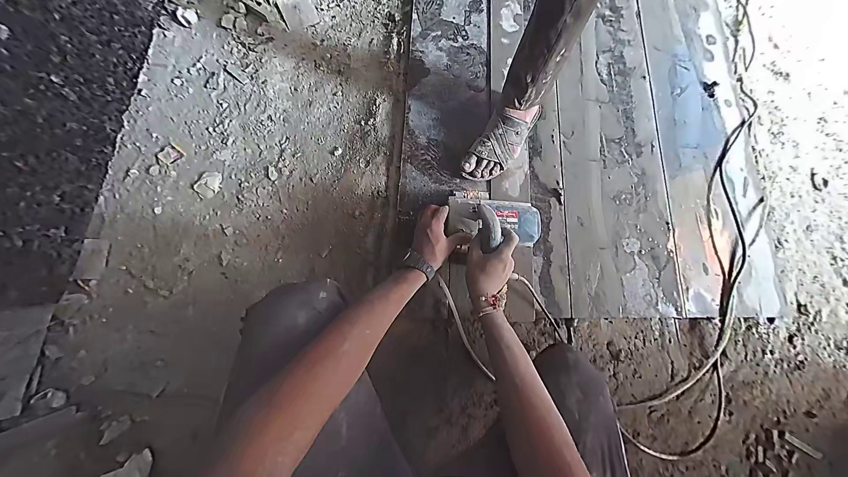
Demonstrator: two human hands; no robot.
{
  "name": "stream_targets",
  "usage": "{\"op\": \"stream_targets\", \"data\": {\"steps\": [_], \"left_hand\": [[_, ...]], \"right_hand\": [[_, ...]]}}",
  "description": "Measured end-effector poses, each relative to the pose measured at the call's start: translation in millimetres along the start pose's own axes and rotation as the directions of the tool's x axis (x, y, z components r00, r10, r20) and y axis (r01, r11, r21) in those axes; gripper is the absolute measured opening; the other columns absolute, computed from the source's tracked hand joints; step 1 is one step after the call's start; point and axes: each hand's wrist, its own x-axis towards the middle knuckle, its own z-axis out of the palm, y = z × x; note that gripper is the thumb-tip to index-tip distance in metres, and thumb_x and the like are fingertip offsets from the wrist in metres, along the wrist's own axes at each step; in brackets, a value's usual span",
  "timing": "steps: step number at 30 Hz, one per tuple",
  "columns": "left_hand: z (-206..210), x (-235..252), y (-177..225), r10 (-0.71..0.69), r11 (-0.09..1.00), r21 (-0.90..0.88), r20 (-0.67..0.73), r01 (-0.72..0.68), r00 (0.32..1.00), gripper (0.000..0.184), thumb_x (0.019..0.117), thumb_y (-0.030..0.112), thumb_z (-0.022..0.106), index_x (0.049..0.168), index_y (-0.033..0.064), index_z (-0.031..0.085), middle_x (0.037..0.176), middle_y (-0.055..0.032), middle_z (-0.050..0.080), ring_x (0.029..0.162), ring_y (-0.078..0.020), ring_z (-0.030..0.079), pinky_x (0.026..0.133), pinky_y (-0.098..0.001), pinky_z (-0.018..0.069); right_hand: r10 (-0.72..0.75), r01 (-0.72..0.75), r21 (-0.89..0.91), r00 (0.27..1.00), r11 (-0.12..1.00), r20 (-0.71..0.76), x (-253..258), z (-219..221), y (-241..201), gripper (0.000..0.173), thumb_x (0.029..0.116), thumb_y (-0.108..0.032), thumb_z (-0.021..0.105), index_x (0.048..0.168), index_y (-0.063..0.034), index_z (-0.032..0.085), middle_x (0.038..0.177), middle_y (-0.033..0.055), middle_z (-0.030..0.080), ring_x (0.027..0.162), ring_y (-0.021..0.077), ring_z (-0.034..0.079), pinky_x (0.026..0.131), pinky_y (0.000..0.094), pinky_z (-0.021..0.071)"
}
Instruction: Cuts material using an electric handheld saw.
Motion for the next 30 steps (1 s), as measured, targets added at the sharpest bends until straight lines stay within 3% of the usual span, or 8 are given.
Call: {"op": "stream_targets", "data": {"steps": [12, 19, 30], "left_hand": [[-2.8, 12.7, 5.2, -0.039, 0.995, 0.088, 0.051, 0.035, 0.998, 0.067, 0.0811, 0.031, 0.089, 0.128, -0.0079, 0.061, 0.13, -0.0279, 0.06, 0.126, -0.0411, 0.058, 0.11, -0.0511, 0.0451], [-6.0, 21.1, 9.7, -0.06, 0.99, 0.132, 0.082, 0.049, 0.995, 0.065, 0.0815, 0.033, 0.089, 0.125, -0.0072, 0.061, 0.126, -0.028, 0.06, 0.118, -0.0409, 0.062, 0.103, -0.0529, 0.05], [-11.4, 28.2, 17.5, -0.101, 0.989, 0.117, 0.087, 0.091, 0.991, 0.066, 0.0818, 0.032, 0.088, 0.127, -0.0071, 0.061, 0.129, -0.0279, 0.059, 0.123, -0.0412, 0.059, 0.106, -0.0518, 0.0475]], "right_hand": [[0.021, -0.021, -0.001, 0.998, 1.0, 0.052, 8.3, 1.6, -3.9, 0.05, 0.0912, -0.023, 0.073, 0.134, -0.0036, 0.054, 0.084, 0.0152, 0.073, 0.08, 0.0355, 0.073, 0.073, 0.0538, 0.0559], [0.017, -0.017, 0.015, 0.999, 1.0, 0.036, 12.0, 4.1, -6.6, 0.048, 0.0917, -0.023, 0.073, 0.132, -0.0065, 0.055, 0.083, 0.0148, 0.073, 0.079, 0.0352, 0.072, 0.072, 0.0544, 0.0551], [0.006, -0.007, 0.023, 1.0, 1.0, 0.019, 16.8, 7.8, -9.9, 0.048, 0.0932, -0.024, 0.073, 0.133, -0.0054, 0.054, 0.085, 0.0161, 0.072, 0.08, 0.0363, 0.072, 0.073, 0.0549, 0.0553]]}}
